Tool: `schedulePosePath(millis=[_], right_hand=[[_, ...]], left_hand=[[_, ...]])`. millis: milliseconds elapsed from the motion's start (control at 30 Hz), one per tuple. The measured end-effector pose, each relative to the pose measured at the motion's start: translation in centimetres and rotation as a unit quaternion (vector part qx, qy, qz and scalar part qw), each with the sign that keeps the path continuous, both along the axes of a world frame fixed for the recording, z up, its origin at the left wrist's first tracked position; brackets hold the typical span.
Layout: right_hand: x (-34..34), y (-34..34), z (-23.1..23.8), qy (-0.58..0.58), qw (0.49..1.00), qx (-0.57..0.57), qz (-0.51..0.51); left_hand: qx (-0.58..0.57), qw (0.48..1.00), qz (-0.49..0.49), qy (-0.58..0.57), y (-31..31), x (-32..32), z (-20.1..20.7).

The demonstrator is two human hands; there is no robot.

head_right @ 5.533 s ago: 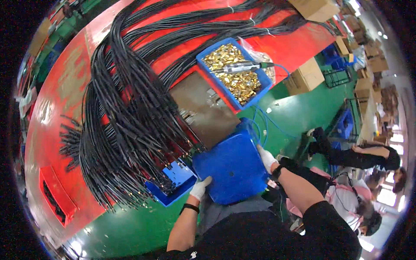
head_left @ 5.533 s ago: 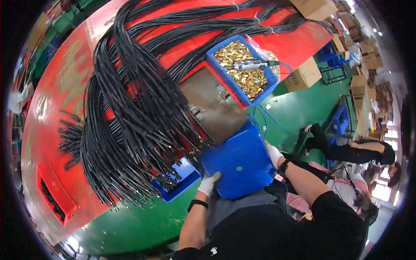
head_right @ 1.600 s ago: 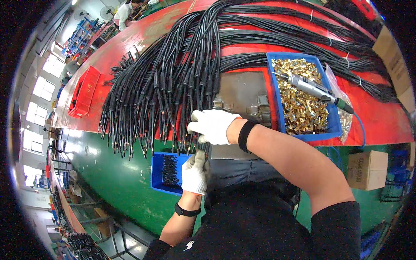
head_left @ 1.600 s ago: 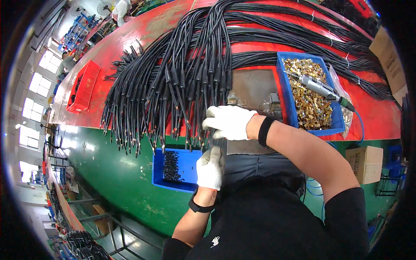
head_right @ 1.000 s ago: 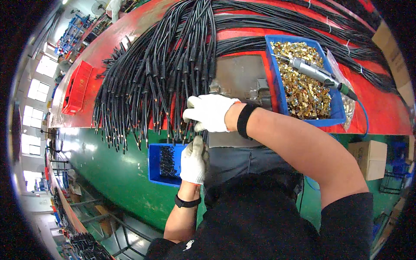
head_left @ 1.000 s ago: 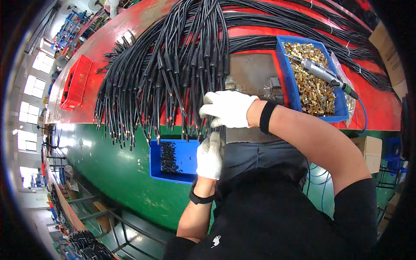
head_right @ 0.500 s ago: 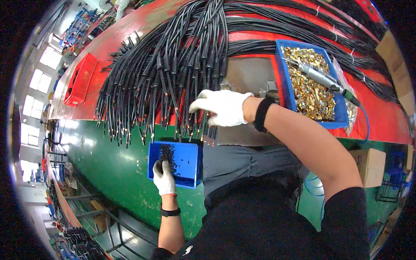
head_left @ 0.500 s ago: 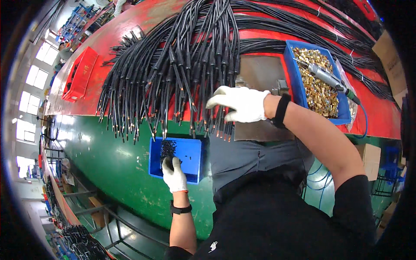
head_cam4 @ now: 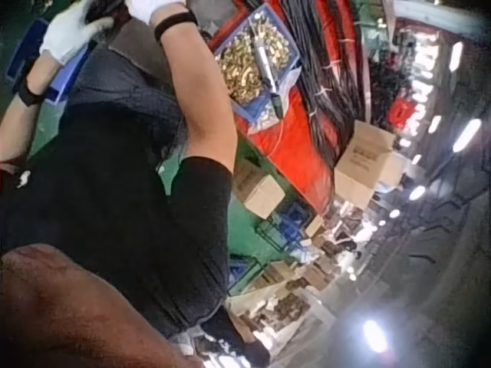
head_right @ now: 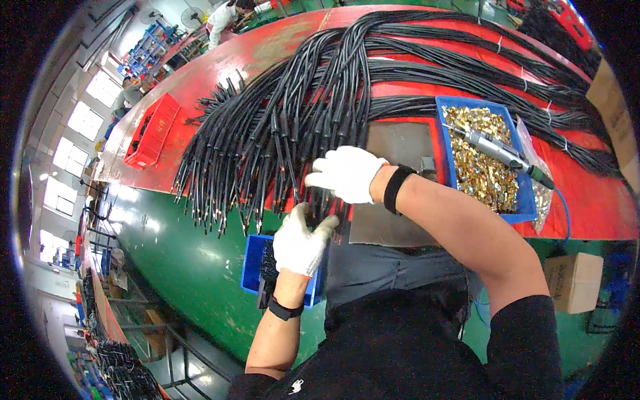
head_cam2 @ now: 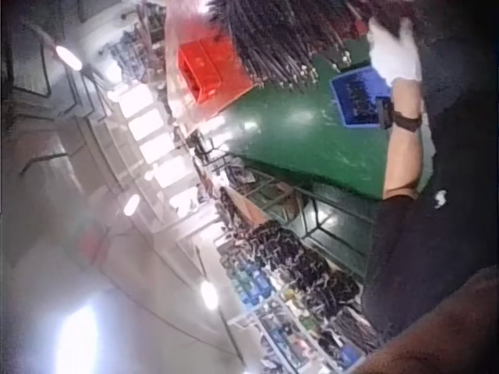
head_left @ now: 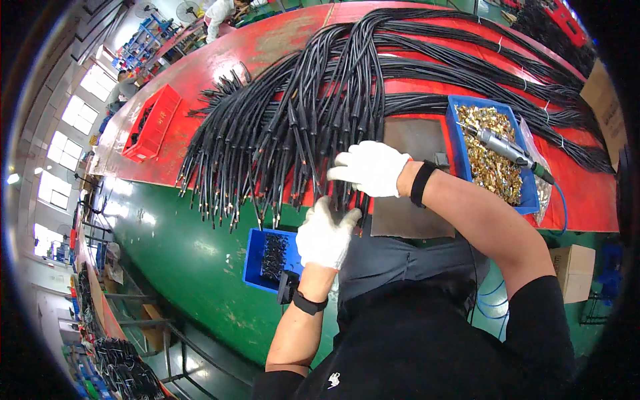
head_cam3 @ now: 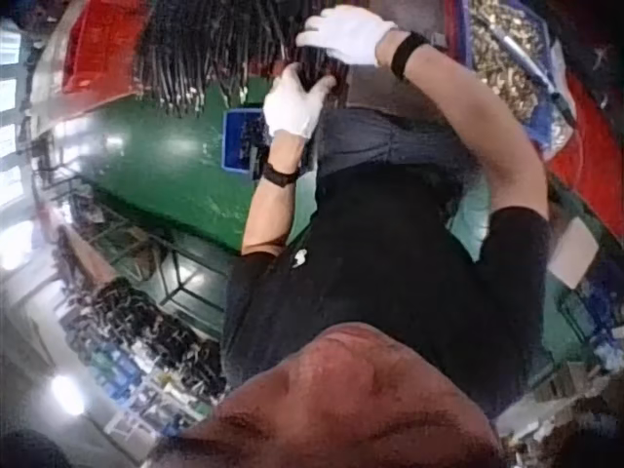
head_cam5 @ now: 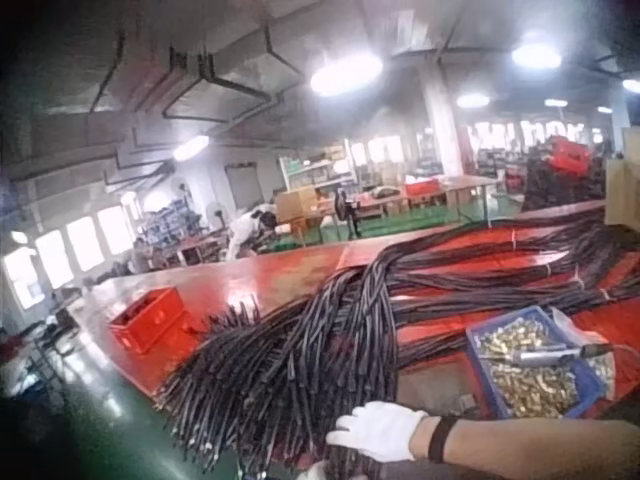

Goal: Fitting plastic sleeves onto the ends of cable bundles and then pressing metal tips using a bench-mounted machine.

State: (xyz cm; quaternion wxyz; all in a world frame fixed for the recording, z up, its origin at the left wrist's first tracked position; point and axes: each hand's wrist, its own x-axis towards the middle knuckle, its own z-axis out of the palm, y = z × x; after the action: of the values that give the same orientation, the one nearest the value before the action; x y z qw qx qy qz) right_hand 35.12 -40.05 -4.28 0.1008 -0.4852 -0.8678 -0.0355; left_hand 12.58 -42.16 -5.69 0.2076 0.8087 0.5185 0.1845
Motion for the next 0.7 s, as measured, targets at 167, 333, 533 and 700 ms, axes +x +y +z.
schedulePosePath(millis=[167, 333, 533, 700], right_hand=[[0.3, 0.5, 0.0, 0.061, 0.997, -0.011, 0.047], [0.7, 0.4, 0.4, 0.068, 0.997, -0.001, 0.036], [-1.8, 0.7, -0.9, 0.062, 0.997, 0.039, 0.027], [-1.5, 0.3, -0.3, 0.040, 0.999, 0.033, 0.013]], left_hand=[[-0.028, 1.000, 0.002, 0.009, 1.2, 1.3, -0.3], [-0.035, 0.996, 0.005, -0.080, 1.7, 1.6, 0.3], [-0.431, 0.819, 0.071, -0.372, 2.7, 0.9, -1.5], [-0.510, 0.694, 0.113, -0.495, 3.0, 3.3, -2.0]])
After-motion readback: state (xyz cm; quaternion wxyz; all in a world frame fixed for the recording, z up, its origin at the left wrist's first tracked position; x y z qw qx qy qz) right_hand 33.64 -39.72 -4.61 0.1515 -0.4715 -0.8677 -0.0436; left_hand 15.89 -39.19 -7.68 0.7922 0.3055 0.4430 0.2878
